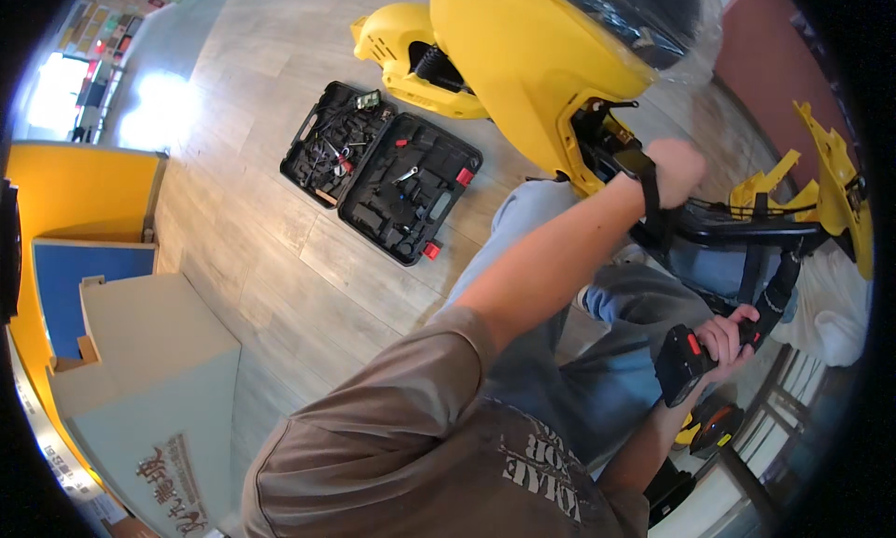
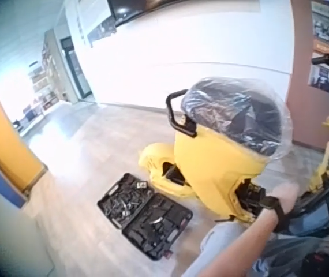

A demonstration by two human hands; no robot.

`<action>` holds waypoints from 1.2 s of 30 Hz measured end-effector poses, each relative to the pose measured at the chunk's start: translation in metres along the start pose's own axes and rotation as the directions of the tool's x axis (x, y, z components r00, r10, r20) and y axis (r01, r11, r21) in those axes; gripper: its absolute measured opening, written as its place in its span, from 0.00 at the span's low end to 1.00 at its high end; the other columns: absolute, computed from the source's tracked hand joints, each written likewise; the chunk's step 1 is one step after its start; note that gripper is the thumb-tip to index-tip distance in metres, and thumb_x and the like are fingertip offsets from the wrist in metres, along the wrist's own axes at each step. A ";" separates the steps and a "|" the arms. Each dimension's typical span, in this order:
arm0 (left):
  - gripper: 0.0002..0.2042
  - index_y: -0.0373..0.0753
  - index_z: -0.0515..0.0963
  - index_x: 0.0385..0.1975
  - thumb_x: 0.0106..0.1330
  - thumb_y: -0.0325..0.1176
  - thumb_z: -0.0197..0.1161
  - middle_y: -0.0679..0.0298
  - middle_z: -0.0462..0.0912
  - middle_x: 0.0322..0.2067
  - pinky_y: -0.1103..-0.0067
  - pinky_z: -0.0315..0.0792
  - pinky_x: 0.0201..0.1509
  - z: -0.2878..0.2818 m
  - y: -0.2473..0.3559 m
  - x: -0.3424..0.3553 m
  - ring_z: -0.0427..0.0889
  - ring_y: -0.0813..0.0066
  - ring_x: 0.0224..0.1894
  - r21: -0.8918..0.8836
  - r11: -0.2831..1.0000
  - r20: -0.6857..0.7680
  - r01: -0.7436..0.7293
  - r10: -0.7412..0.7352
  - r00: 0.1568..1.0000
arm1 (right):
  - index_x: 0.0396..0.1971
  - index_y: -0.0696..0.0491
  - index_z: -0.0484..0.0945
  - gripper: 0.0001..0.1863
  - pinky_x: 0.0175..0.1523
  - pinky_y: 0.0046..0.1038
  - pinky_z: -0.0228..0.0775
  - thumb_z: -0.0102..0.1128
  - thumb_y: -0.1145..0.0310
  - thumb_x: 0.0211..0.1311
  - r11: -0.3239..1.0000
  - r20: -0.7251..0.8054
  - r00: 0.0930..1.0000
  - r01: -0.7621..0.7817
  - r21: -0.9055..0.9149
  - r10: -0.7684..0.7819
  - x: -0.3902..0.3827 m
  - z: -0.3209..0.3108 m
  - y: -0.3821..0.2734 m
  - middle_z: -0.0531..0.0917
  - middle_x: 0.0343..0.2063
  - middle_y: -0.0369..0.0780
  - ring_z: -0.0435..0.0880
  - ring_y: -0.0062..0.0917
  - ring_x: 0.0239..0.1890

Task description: Working on the plastic fairing and body panels of a yellow scooter using an electric drill and manual screwdriver.

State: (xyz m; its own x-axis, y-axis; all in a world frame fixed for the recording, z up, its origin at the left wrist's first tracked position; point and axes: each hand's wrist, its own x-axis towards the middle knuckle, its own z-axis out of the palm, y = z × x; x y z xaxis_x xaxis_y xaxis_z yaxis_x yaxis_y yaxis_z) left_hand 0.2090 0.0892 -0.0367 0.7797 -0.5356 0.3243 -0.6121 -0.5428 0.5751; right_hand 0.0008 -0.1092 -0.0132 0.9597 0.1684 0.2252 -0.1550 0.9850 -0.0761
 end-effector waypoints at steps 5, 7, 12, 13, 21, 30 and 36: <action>0.08 0.43 0.84 0.29 0.50 0.28 0.62 0.53 0.84 0.27 0.61 0.78 0.41 -0.013 0.032 -0.016 0.84 0.49 0.37 -0.076 0.996 -0.031 -0.036 0.034 0.999 | 0.54 0.52 0.66 0.23 0.25 0.17 0.60 0.59 0.77 0.59 1.000 -0.014 1.000 0.007 -0.030 -0.007 -0.011 -0.006 -0.007 0.68 0.12 0.26 0.67 0.08 0.11; 0.04 0.44 0.82 0.24 0.49 0.29 0.63 0.55 0.83 0.25 0.62 0.77 0.36 -0.042 0.045 -0.037 0.83 0.49 0.33 -0.192 0.972 -0.036 -0.135 0.131 0.991 | 0.55 0.54 0.66 0.23 0.25 0.16 0.61 0.59 0.78 0.59 1.000 -0.028 0.999 0.031 -0.004 -0.031 -0.013 -0.001 -0.005 0.68 0.12 0.26 0.67 0.08 0.11; 0.09 0.40 0.70 0.17 0.53 0.31 0.64 0.57 0.73 0.14 0.66 0.68 0.24 -0.085 0.022 -0.116 0.76 0.57 0.20 -0.463 0.857 -0.404 -0.225 0.021 0.914 | 0.54 0.55 0.67 0.22 0.24 0.15 0.61 0.59 0.78 0.59 0.998 0.008 0.999 0.042 -0.044 -0.041 -0.010 -0.002 -0.012 0.69 0.12 0.28 0.69 0.09 0.12; 0.12 0.37 0.69 0.18 0.57 0.30 0.65 0.61 0.69 0.13 0.74 0.63 0.21 -0.099 0.012 -0.143 0.72 0.71 0.17 -0.627 0.767 -0.343 -0.139 -0.112 0.933 | 0.54 0.55 0.67 0.22 0.24 0.15 0.61 0.59 0.78 0.59 0.997 0.008 0.998 0.057 -0.046 -0.057 -0.010 0.000 -0.012 0.69 0.12 0.28 0.69 0.09 0.12; 0.18 0.34 0.69 0.16 0.61 0.40 0.64 0.60 0.69 0.13 0.73 0.64 0.25 -0.037 -0.155 -0.393 0.67 0.73 0.18 -0.454 0.467 -0.439 0.759 -0.859 0.266 | 0.49 0.53 0.70 0.19 0.19 0.14 0.61 0.61 0.78 0.57 0.996 0.090 0.996 0.011 0.093 -0.019 -0.005 0.003 -0.016 0.74 0.11 0.30 0.70 0.10 0.10; 0.19 0.30 0.79 0.32 0.57 0.45 0.64 0.53 0.85 0.27 0.68 0.76 0.42 0.023 -0.255 -0.578 0.85 0.61 0.34 -0.526 -0.129 -0.036 0.841 -0.984 -0.173 | 0.59 0.55 0.62 0.31 0.35 0.19 0.65 0.60 0.65 0.56 0.832 -0.051 0.999 -0.011 -0.554 -0.020 -0.132 0.061 -0.118 0.74 0.23 0.34 0.74 0.14 0.28; 0.21 0.28 0.80 0.37 0.56 0.43 0.65 0.57 0.85 0.29 0.73 0.76 0.41 0.035 -0.313 -0.541 0.83 0.67 0.33 -0.717 -0.165 0.006 0.677 -0.973 -0.231 | 0.25 0.52 0.71 0.10 0.32 0.23 0.53 0.52 0.62 0.62 0.102 -0.577 0.668 -0.608 -0.787 -0.470 -0.232 0.094 -0.131 0.67 0.19 0.31 0.61 0.18 0.22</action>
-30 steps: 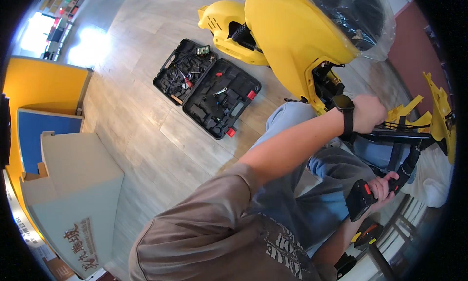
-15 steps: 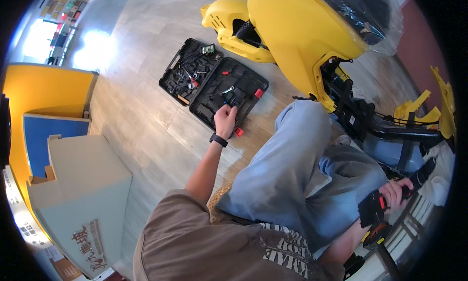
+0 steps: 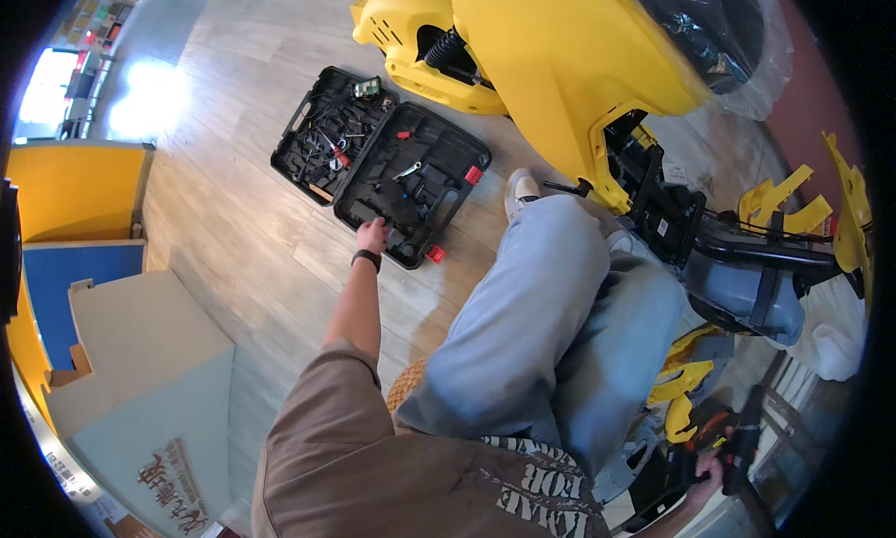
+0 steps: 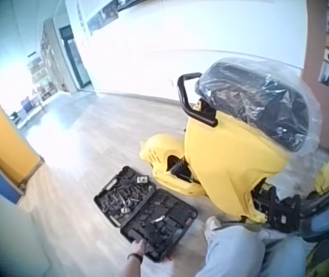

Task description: Working on the plastic fairing and body panels of a yellow scooter using an electric drill and manual screwdriver.

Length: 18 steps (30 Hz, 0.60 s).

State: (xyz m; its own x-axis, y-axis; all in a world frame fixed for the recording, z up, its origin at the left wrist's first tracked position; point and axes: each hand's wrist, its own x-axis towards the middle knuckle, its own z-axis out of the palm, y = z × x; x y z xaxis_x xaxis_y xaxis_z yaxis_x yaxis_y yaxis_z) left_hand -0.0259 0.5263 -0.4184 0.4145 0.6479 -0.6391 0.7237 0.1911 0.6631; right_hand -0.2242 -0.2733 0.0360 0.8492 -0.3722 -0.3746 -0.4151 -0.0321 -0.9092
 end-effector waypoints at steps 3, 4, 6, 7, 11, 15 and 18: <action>0.22 0.26 0.81 0.38 0.55 0.42 0.65 0.56 0.85 0.30 0.74 0.76 0.42 -0.008 0.005 0.024 0.84 0.67 0.33 -0.046 0.998 -0.053 0.050 -0.053 0.997 | 0.22 0.50 0.71 0.08 0.26 0.23 0.54 0.55 0.68 0.60 0.874 -0.065 0.995 -0.101 -0.476 0.080 0.002 0.015 0.041 0.67 0.18 0.31 0.64 0.16 0.20; 0.22 0.26 0.81 0.39 0.55 0.42 0.65 0.56 0.85 0.30 0.74 0.76 0.43 -0.011 0.001 0.031 0.84 0.68 0.34 -0.024 0.999 -0.057 0.036 -0.037 0.998 | 0.27 0.52 0.73 0.04 0.26 0.23 0.58 0.58 0.71 0.58 0.864 -0.151 0.979 -0.192 -0.465 0.136 0.002 0.037 0.052 0.70 0.20 0.32 0.67 0.16 0.21; 0.22 0.26 0.81 0.39 0.54 0.42 0.65 0.54 0.86 0.31 0.73 0.75 0.45 -0.021 -0.006 0.048 0.84 0.67 0.36 0.044 0.999 -0.090 0.026 -0.022 0.996 | 0.35 0.53 0.75 0.09 0.26 0.24 0.65 0.64 0.73 0.53 0.833 -0.175 0.952 -0.304 -0.463 0.251 0.012 0.070 0.081 0.73 0.24 0.33 0.71 0.17 0.22; 0.22 0.26 0.81 0.39 0.54 0.42 0.65 0.54 0.86 0.31 0.73 0.75 0.45 -0.014 -0.011 0.045 0.84 0.67 0.36 0.043 0.998 -0.083 0.043 -0.039 0.996 | 0.37 0.54 0.76 0.11 0.26 0.25 0.67 0.65 0.74 0.52 0.805 -0.136 0.943 -0.332 -0.492 0.305 0.019 0.076 0.096 0.75 0.26 0.34 0.73 0.18 0.24; 0.23 0.26 0.81 0.39 0.53 0.43 0.68 0.51 0.86 0.33 0.72 0.75 0.48 0.015 -0.023 0.060 0.84 0.64 0.39 -0.024 0.995 -0.139 0.100 -0.103 0.985 | 0.35 0.55 0.75 0.08 0.30 0.23 0.67 0.61 0.69 0.59 0.791 -0.023 0.996 0.058 -0.609 -0.090 0.062 0.006 0.266 0.76 0.27 0.34 0.74 0.23 0.24; 0.24 0.26 0.80 0.39 0.53 0.43 0.70 0.50 0.85 0.36 0.71 0.75 0.50 0.014 -0.019 0.048 0.84 0.63 0.42 0.012 0.992 -0.129 0.129 -0.126 0.984 | 0.35 0.55 0.75 0.07 0.30 0.23 0.67 0.61 0.69 0.59 0.787 0.011 0.999 0.040 -0.615 -0.042 0.099 0.036 0.257 0.76 0.27 0.34 0.74 0.22 0.25; 0.24 0.26 0.79 0.39 0.53 0.44 0.71 0.49 0.84 0.38 0.71 0.75 0.51 0.029 -0.024 0.057 0.83 0.60 0.44 0.007 0.993 -0.118 0.118 -0.116 0.986 | 0.35 0.55 0.75 0.07 0.30 0.23 0.67 0.61 0.69 0.60 0.788 0.044 0.999 0.049 -0.614 -0.028 0.135 0.053 0.249 0.76 0.27 0.34 0.74 0.22 0.25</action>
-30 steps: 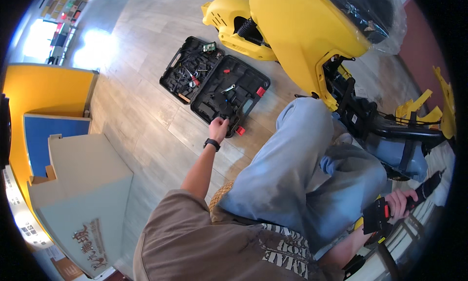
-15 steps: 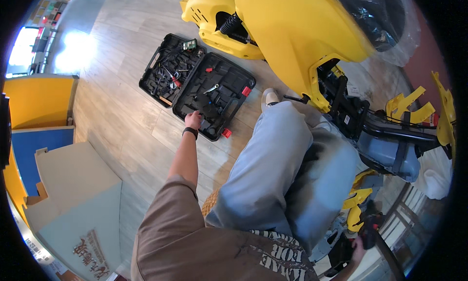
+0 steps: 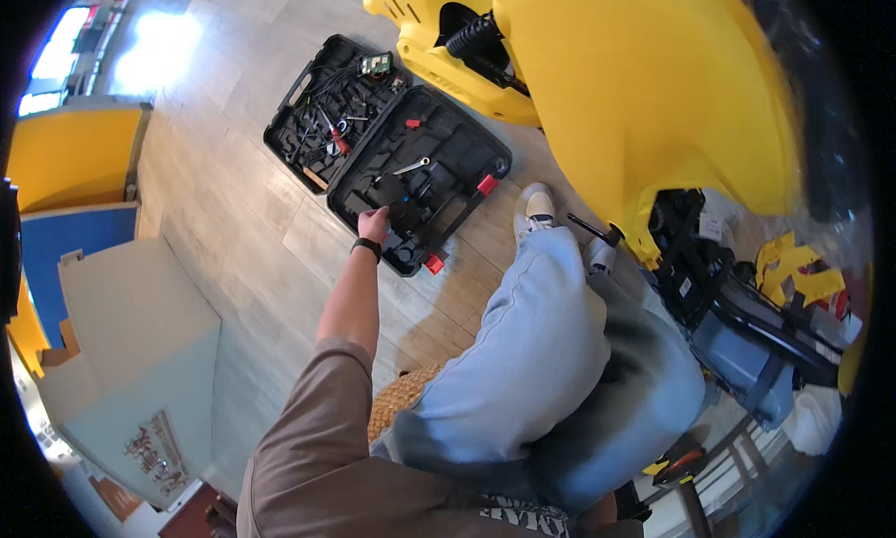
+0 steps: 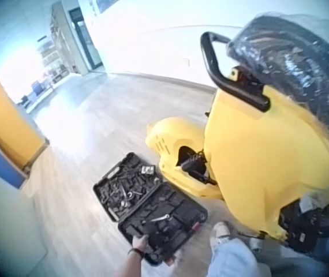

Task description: Working on the plastic fairing and body panels of a yellow scooter using an electric drill and manual screwdriver.

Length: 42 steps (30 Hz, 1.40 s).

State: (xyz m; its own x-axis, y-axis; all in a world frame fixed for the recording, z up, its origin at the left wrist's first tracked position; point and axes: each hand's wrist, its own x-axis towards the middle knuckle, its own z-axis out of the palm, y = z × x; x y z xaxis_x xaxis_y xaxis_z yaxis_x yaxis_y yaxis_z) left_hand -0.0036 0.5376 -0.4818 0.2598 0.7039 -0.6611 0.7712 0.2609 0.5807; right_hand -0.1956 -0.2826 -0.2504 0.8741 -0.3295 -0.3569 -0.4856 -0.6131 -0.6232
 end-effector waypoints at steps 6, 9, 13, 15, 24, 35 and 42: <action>0.30 0.28 0.76 0.47 0.48 0.41 0.77 0.57 0.82 0.33 0.73 0.76 0.27 -0.009 -0.016 0.036 0.82 0.68 0.31 0.137 0.985 -0.089 -0.105 0.117 0.989 | 0.34 0.55 0.75 0.07 0.30 0.22 0.67 0.60 0.69 0.60 0.998 0.085 0.996 -0.004 0.060 -0.001 0.055 0.041 -0.008 0.76 0.27 0.34 0.74 0.22 0.25; 0.31 0.28 0.75 0.49 0.47 0.39 0.78 0.57 0.82 0.34 0.74 0.76 0.28 -0.002 -0.014 0.023 0.83 0.68 0.31 0.318 0.939 -0.202 -0.135 0.206 0.958 | 0.34 0.55 0.75 0.06 0.31 0.22 0.66 0.60 0.69 0.61 0.996 0.090 0.996 -0.013 0.086 0.005 0.073 0.058 -0.014 0.76 0.27 0.34 0.73 0.22 0.25; 0.30 0.30 0.74 0.47 0.47 0.41 0.77 0.49 0.82 0.46 0.71 0.74 0.56 0.030 0.009 -0.005 0.82 0.57 0.51 0.330 0.943 -0.140 0.034 0.013 0.990 | 0.34 0.55 0.75 0.06 0.31 0.22 0.66 0.59 0.69 0.61 0.995 0.059 0.998 -0.007 0.095 0.002 0.103 0.062 -0.021 0.76 0.27 0.34 0.73 0.21 0.25; 0.25 0.30 0.79 0.42 0.47 0.39 0.76 0.51 0.85 0.40 0.71 0.76 0.52 0.005 0.010 0.007 0.84 0.57 0.45 0.266 0.959 -0.119 0.094 -0.064 0.991 | 0.34 0.55 0.75 0.06 0.31 0.21 0.66 0.59 0.69 0.61 0.990 0.102 0.995 -0.011 0.143 -0.003 0.113 0.086 -0.024 0.76 0.27 0.34 0.73 0.21 0.25; 0.05 0.37 0.76 0.36 0.62 0.27 0.62 0.62 0.81 0.34 0.71 0.78 0.38 -0.026 0.053 -0.078 0.83 0.67 0.36 -0.653 0.741 0.207 0.157 -0.024 0.978 | 0.34 0.55 0.75 0.06 0.31 0.21 0.65 0.58 0.69 0.62 0.982 0.145 0.988 -0.084 0.167 0.060 0.104 0.085 -0.017 0.76 0.27 0.34 0.73 0.21 0.26; 0.07 0.41 0.74 0.41 0.64 0.29 0.59 0.63 0.81 0.39 0.69 0.74 0.49 -0.115 0.033 -0.174 0.81 0.69 0.43 -0.756 0.638 0.186 0.144 -0.002 0.983 | 0.34 0.54 0.75 0.05 0.31 0.20 0.65 0.57 0.68 0.64 0.980 0.142 0.989 -0.072 0.184 0.046 0.105 0.054 -0.043 0.75 0.26 0.34 0.73 0.20 0.26; 0.07 0.41 0.73 0.39 0.63 0.28 0.61 0.65 0.80 0.37 0.69 0.75 0.47 -0.112 0.050 -0.216 0.81 0.71 0.42 -0.793 0.604 0.178 0.078 0.107 0.978 | 0.33 0.54 0.75 0.05 0.31 0.19 0.64 0.56 0.68 0.64 0.974 0.042 0.997 0.055 0.222 -0.066 0.124 0.031 -0.107 0.75 0.26 0.34 0.73 0.20 0.27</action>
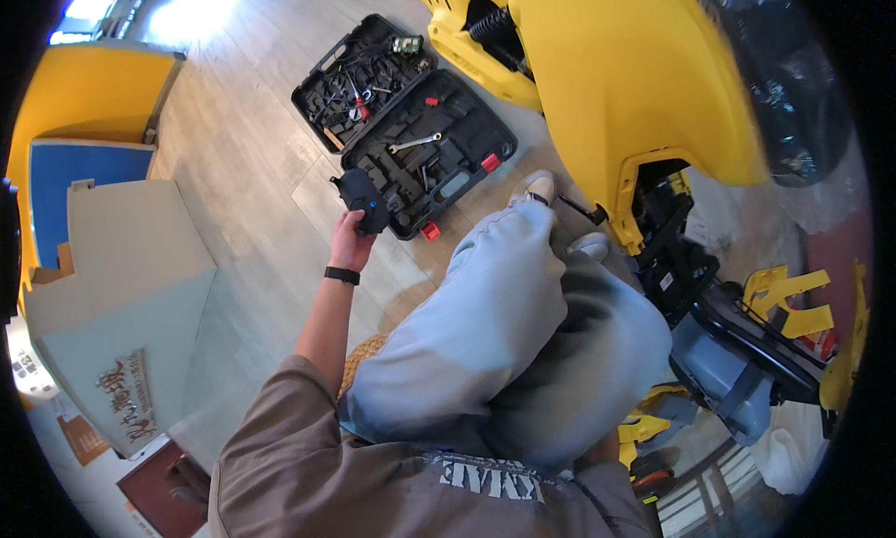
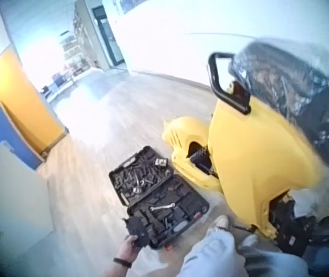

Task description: Working on the plastic fairing and body panels of a yellow scooter using an electric drill and manual screwdriver.

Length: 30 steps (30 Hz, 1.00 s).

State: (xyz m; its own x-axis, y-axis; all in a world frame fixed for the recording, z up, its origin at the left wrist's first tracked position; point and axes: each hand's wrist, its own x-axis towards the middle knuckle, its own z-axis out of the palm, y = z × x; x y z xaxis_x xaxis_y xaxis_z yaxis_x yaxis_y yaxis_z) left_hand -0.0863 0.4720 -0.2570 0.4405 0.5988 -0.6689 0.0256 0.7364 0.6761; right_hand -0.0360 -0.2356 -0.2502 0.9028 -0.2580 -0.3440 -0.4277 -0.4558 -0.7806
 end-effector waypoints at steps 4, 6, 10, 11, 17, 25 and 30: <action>0.09 0.40 0.74 0.43 0.64 0.29 0.59 0.64 0.80 0.40 0.73 0.76 0.47 0.034 0.004 -0.025 0.80 0.72 0.43 0.045 0.999 0.107 -0.010 0.005 0.994 | 0.33 0.54 0.75 0.05 0.31 0.19 0.64 0.56 0.68 0.65 0.994 -0.036 0.994 0.108 0.014 -0.108 0.022 0.007 -0.052 0.75 0.26 0.34 0.73 0.19 0.27; 0.10 0.40 0.74 0.45 0.64 0.27 0.58 0.65 0.81 0.40 0.77 0.77 0.45 0.055 0.016 -0.044 0.82 0.73 0.42 0.024 1.000 0.267 -0.008 0.001 0.964 | 0.33 0.54 0.75 0.05 0.31 0.19 0.64 0.55 0.68 0.65 0.988 -0.044 0.988 0.150 0.020 -0.149 0.027 0.014 -0.077 0.75 0.26 0.34 0.73 0.19 0.27; 0.10 0.37 0.73 0.43 0.62 0.22 0.58 0.65 0.81 0.38 0.79 0.77 0.46 0.096 0.052 -0.095 0.81 0.76 0.40 -0.045 0.999 0.394 0.000 0.018 0.919 | 0.33 0.54 0.75 0.05 0.31 0.19 0.64 0.55 0.68 0.65 0.974 -0.034 0.975 0.222 0.033 -0.221 -0.021 0.013 -0.167 0.75 0.26 0.34 0.73 0.19 0.27; 0.11 0.36 0.73 0.44 0.62 0.22 0.59 0.65 0.81 0.39 0.80 0.76 0.47 0.104 0.063 -0.111 0.81 0.77 0.41 -0.012 0.998 0.465 -0.055 0.054 0.884 | 0.34 0.54 0.75 0.07 0.31 0.16 0.60 0.51 0.68 0.69 0.992 0.017 0.995 0.092 0.089 -0.094 -0.032 0.045 -0.271 0.76 0.26 0.32 0.72 0.16 0.29; 0.17 0.37 0.71 0.48 0.60 0.21 0.62 0.68 0.79 0.42 0.81 0.73 0.51 0.168 0.089 -0.170 0.78 0.81 0.46 0.013 0.986 0.753 -0.165 0.099 0.650 | 0.56 0.56 0.71 0.26 0.36 0.16 0.62 0.55 0.53 0.67 0.904 0.570 0.711 0.239 0.353 -0.411 -0.111 0.133 -0.451 0.78 0.42 0.37 0.75 0.18 0.39; 0.22 0.33 0.71 0.49 0.61 0.38 0.69 0.61 0.77 0.39 0.77 0.74 0.41 0.228 0.100 -0.207 0.77 0.75 0.37 0.180 0.795 0.848 -0.579 0.173 0.501 | 0.69 0.52 0.60 0.27 0.69 0.40 0.63 0.42 0.57 0.75 0.802 0.715 0.592 -0.184 0.568 -0.371 -0.069 0.194 -0.469 0.71 0.63 0.44 0.73 0.32 0.62; 0.15 0.31 0.77 0.37 0.70 0.40 0.57 0.55 0.74 0.25 0.73 0.70 0.35 0.200 0.099 -0.175 0.75 0.70 0.30 0.110 0.745 0.874 -0.657 0.243 0.422 | 0.63 0.55 0.67 0.24 0.60 0.32 0.72 0.53 0.61 0.71 0.775 0.705 0.668 -0.306 0.554 -0.240 -0.040 0.207 -0.448 0.78 0.55 0.40 0.79 0.26 0.54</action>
State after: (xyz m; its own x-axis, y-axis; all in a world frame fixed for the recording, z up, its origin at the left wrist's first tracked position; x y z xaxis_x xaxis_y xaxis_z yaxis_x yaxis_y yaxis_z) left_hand 0.0184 0.3766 -0.0112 0.9760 0.1562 0.1517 -0.1713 0.1206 0.9778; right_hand 0.1288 0.1552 0.0055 0.7370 0.5376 -0.4097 -0.5825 0.1977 -0.7884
